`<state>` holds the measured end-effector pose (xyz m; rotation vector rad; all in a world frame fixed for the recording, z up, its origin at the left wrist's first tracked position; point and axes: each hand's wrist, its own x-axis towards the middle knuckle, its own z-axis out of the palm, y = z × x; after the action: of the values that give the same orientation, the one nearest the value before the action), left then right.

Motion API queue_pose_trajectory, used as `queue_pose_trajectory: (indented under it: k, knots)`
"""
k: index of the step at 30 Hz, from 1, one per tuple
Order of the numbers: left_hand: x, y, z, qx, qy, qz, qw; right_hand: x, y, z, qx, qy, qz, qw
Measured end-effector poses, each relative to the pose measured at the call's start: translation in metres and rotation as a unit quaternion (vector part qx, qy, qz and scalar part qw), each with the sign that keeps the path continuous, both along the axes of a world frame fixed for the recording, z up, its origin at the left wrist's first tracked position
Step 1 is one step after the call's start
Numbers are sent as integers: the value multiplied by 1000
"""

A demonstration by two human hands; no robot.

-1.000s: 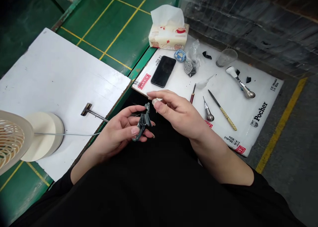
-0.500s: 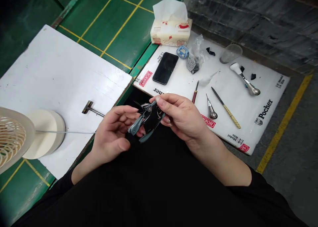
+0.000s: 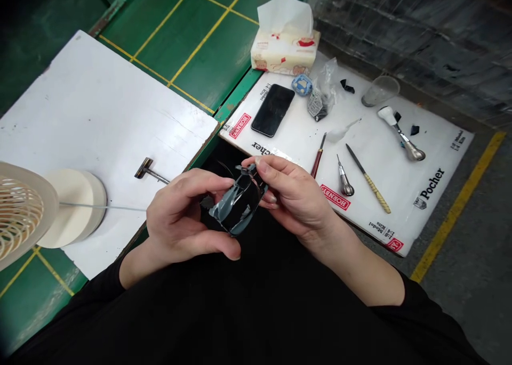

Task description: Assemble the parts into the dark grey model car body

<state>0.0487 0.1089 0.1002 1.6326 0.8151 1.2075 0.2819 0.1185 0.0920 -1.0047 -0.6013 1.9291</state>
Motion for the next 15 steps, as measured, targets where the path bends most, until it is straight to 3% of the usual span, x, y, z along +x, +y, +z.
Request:
queue_pose_trajectory:
  k: [2,5,7,9,15]
  knots:
    - [3,-3,0,-130,-87,-23,987,0,0,-1,12,-2,-12,1000]
    - [9,-6,0,-348,-178,-83,917,2,-1,-4,54,-13,-21,998]
    - [10,-5,1,-433,-175,-115,877,6,-1,-6,105,-44,-22,993]
    - [9,-4,3,-464,-162,-129,861,11,0,-7,172,-89,-23,981]
    - [1,2,10,-445,-102,-153,876,24,1,3,389,-214,-21,896]
